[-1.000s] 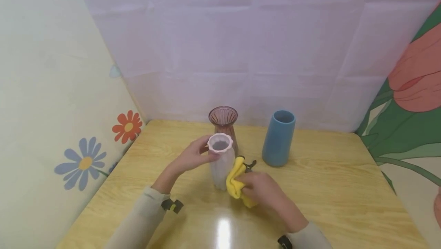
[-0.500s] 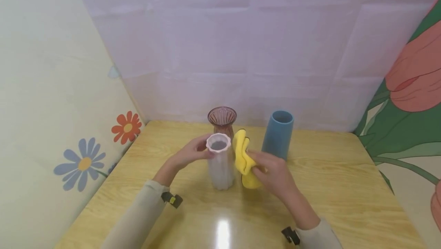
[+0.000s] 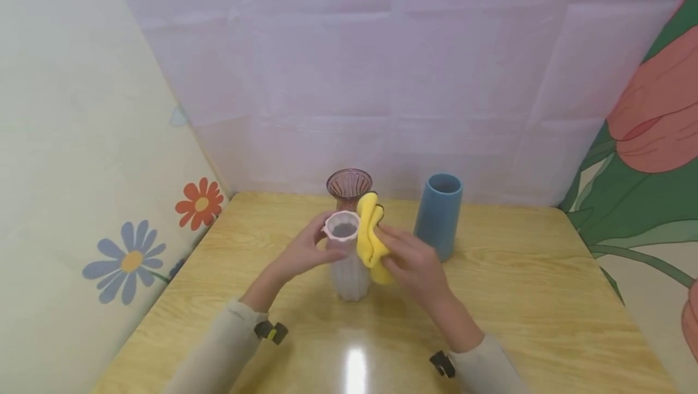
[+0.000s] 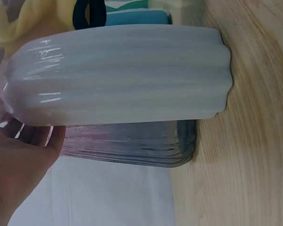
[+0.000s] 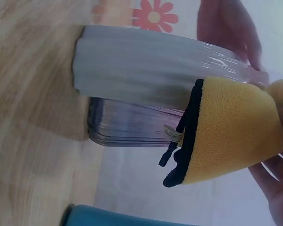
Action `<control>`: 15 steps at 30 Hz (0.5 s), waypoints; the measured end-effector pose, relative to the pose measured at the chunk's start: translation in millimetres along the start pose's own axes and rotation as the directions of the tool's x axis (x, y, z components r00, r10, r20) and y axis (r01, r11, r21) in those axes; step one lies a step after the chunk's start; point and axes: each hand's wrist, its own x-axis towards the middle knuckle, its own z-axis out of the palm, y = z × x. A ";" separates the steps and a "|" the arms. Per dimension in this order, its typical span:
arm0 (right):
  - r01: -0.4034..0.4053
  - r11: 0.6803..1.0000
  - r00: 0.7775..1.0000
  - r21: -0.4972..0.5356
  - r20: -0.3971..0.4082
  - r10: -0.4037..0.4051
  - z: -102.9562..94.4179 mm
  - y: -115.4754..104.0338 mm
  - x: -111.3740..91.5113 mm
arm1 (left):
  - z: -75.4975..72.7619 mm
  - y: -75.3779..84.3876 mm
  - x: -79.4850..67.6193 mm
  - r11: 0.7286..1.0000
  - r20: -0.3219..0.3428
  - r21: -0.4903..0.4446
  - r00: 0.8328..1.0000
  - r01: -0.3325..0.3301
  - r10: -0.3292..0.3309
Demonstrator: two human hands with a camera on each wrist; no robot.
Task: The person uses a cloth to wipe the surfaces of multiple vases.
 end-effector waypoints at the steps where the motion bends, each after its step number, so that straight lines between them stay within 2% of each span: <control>1: 0.010 1.000 1.000 0.002 0.003 -0.010 3.2 0.6 0.1 | 1.5 0.6 -0.3 1.000 -0.016 0.011 1.000 0.005 -0.005; 7: 0.019 1.000 0.999 0.008 0.033 -0.019 17.9 1.6 -2.7 | 4.7 2.7 -3.2 0.999 -0.077 0.024 0.996 0.042 -0.040; 15: 0.010 1.000 0.998 0.014 0.066 -0.011 23.6 -0.2 -8.1 | 4.1 7.6 -2.7 0.999 -0.080 0.035 0.996 0.039 -0.036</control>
